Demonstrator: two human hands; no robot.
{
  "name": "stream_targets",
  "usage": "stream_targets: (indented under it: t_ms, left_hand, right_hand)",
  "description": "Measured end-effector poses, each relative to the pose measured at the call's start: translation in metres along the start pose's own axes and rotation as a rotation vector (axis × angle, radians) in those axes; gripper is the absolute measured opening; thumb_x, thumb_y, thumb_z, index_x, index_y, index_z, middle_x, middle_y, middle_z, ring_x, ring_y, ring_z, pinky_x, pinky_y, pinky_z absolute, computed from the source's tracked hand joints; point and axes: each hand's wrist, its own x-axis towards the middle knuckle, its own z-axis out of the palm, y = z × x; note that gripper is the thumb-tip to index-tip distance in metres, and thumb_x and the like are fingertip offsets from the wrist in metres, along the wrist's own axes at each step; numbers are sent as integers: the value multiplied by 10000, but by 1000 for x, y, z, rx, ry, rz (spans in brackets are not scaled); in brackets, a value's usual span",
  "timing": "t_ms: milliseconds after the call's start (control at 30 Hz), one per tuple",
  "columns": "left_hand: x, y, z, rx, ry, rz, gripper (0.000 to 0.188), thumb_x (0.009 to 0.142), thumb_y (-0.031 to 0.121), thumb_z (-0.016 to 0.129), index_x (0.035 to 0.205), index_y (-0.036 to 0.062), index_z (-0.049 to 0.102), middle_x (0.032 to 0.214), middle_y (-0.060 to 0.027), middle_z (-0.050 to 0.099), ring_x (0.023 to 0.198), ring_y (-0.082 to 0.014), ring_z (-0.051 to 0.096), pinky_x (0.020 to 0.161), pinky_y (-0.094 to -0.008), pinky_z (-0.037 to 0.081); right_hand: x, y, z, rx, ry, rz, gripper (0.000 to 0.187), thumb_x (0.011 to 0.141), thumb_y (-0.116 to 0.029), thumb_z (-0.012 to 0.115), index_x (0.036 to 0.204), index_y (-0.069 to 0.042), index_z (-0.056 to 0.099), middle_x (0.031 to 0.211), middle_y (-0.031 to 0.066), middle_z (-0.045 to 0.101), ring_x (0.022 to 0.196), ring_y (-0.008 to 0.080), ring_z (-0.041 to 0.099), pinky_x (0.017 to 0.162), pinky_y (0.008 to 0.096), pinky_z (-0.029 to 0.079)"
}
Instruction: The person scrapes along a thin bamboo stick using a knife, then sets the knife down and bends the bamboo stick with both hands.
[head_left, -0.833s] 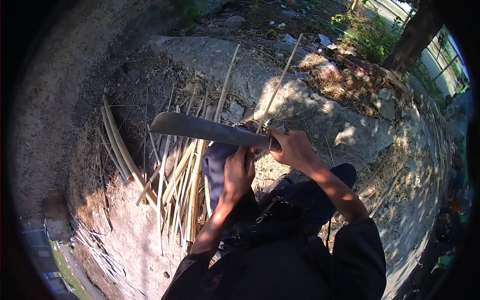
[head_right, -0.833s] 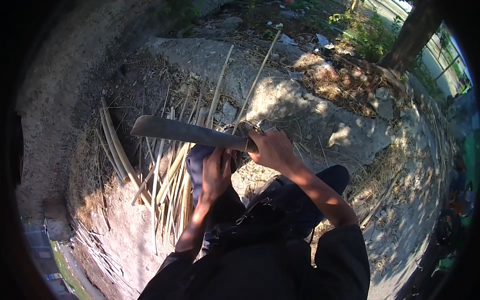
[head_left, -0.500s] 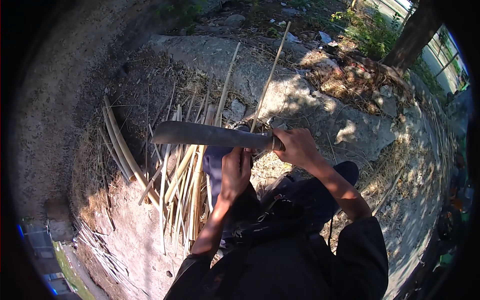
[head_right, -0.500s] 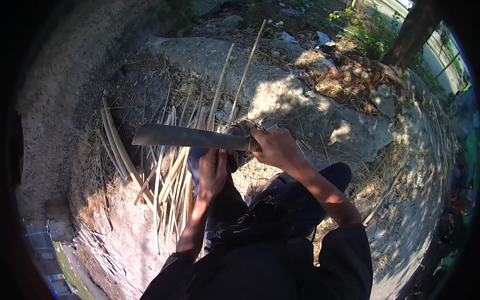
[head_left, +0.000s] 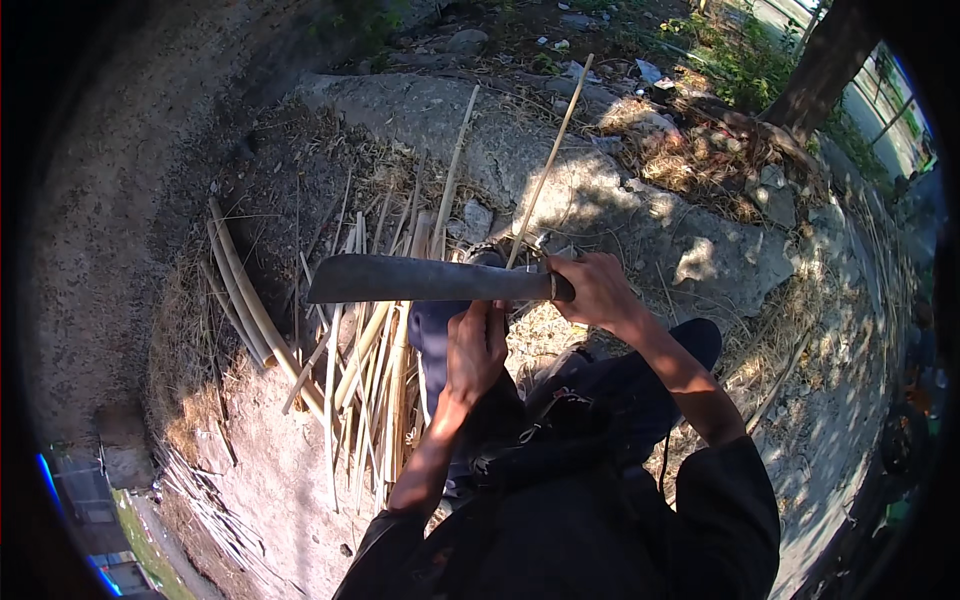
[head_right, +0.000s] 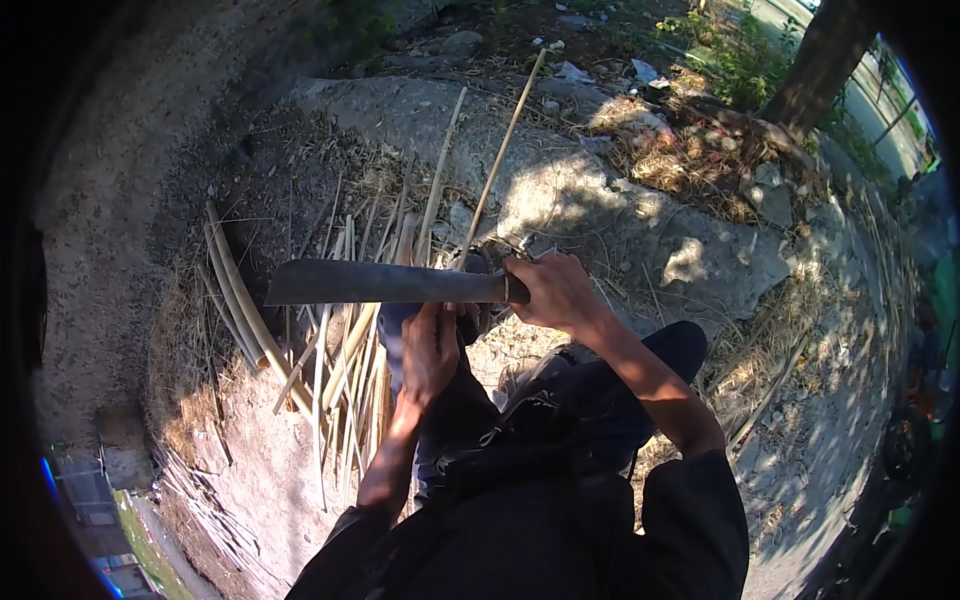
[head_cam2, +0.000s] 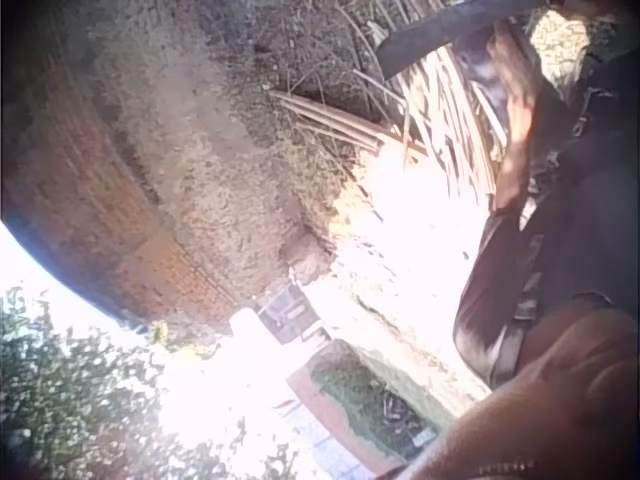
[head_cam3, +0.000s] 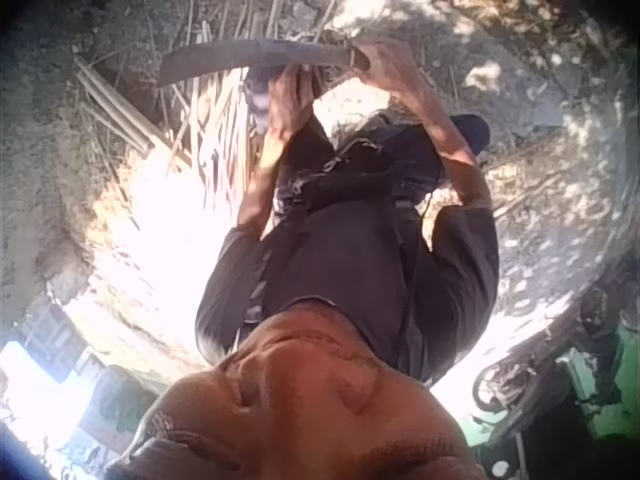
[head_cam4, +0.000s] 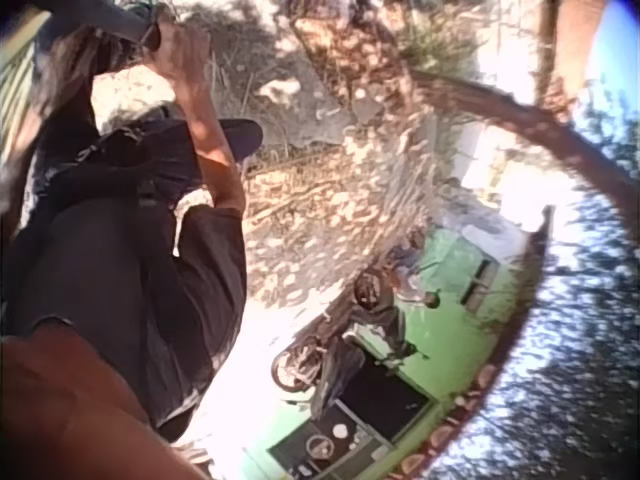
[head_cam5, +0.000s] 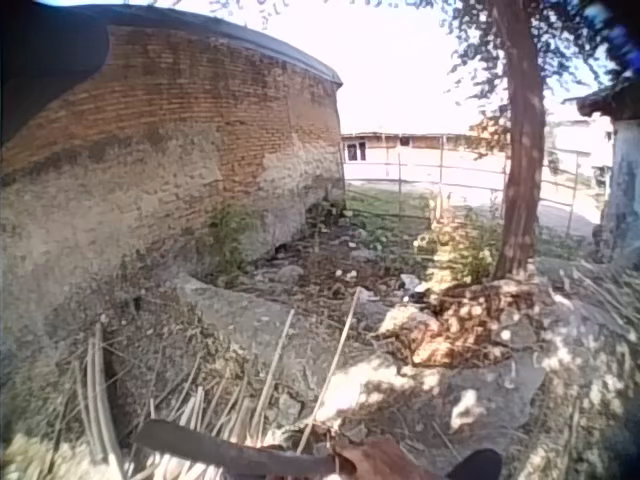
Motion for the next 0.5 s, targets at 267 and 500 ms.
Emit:
stream_targets:
  t_ms: [267,500]
  left_hand:
    - [5,0,-1,-43,-25,53,120,1063,-17,533,1096,-57,642,773,-205,685,711,-361,745,629,-401,532]
    - [6,1,1,-56,-77,-35,184,1113,77,525,1059,-37,659,857,-154,726,804,-277,757,741,-374,556]
  right_hand:
    - [0,4,2,-26,-7,44,331,737,-174,792,1054,-99,727,741,149,719,723,390,738,684,509,584]
    - [-2,6,-7,-90,-17,73,340,739,-181,772,1063,-89,727,732,158,716,730,390,739,711,513,583]
